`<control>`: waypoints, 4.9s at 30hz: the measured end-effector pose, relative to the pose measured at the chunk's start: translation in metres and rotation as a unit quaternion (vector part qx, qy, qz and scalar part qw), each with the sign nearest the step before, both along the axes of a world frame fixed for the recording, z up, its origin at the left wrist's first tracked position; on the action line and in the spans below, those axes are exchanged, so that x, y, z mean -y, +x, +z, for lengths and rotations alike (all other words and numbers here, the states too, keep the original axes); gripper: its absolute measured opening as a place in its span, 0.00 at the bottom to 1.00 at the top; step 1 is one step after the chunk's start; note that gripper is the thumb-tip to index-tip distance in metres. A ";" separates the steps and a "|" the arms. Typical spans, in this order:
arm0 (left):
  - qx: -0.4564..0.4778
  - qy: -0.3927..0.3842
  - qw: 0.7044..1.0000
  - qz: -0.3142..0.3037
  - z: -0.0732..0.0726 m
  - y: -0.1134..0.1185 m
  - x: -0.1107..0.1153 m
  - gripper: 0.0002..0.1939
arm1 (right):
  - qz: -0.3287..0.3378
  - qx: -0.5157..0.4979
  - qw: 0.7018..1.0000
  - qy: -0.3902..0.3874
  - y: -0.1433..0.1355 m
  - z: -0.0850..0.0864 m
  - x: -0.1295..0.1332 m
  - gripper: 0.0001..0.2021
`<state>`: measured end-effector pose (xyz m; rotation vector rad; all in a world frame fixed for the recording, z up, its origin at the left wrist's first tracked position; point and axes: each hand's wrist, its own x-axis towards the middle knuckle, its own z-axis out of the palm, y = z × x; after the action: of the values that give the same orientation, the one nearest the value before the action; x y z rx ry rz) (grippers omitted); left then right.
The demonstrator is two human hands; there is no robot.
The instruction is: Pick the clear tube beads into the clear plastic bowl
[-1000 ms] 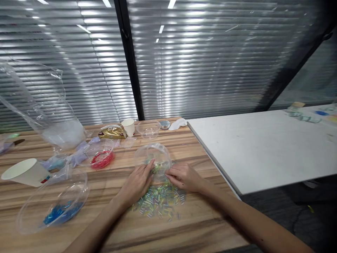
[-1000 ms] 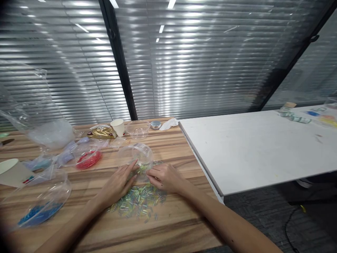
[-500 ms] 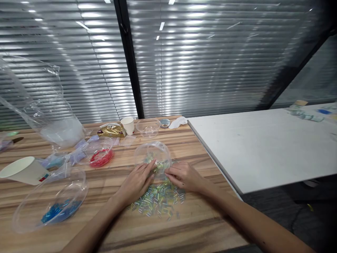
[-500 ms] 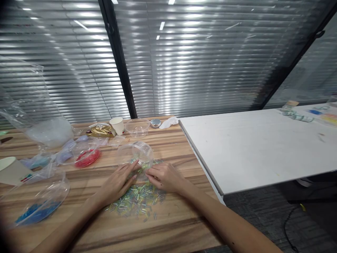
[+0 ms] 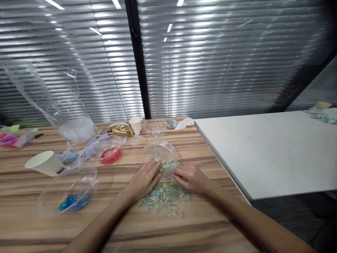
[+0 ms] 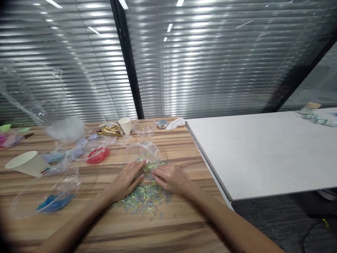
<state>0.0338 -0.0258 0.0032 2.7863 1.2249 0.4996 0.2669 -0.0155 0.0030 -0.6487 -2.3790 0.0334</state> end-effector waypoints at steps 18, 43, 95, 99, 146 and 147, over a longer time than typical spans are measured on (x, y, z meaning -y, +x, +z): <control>0.020 0.042 0.999 -0.012 -0.005 -0.011 0.001 0.25 | -0.006 -0.024 1.000 -0.006 -0.002 -0.005 0.004 0.10; 0.031 -0.024 0.999 -0.036 -0.005 0.000 -0.010 0.26 | 0.004 -0.017 0.999 0.027 -0.002 -0.003 -0.002 0.09; 0.092 0.090 0.987 -0.095 -0.008 -0.017 -0.010 0.13 | -0.010 -0.017 1.000 -0.003 0.005 -0.001 -0.001 0.08; 0.125 0.081 0.985 -0.091 0.001 -0.019 -0.006 0.12 | -0.021 -0.039 0.999 -0.015 0.005 -0.002 -0.001 0.08; 0.072 -0.166 0.982 -0.057 0.018 -0.017 0.002 0.08 | -0.073 -0.073 0.992 0.074 -0.006 -0.009 0.001 0.08; 0.079 -0.164 0.982 -0.056 0.018 -0.017 0.001 0.08 | -0.073 -0.072 0.992 0.072 -0.006 -0.009 0.001 0.08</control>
<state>0.0167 -0.0273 0.0212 2.4702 1.0059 0.4522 0.2611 -0.0167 -0.0064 -0.7231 -2.1671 -0.1480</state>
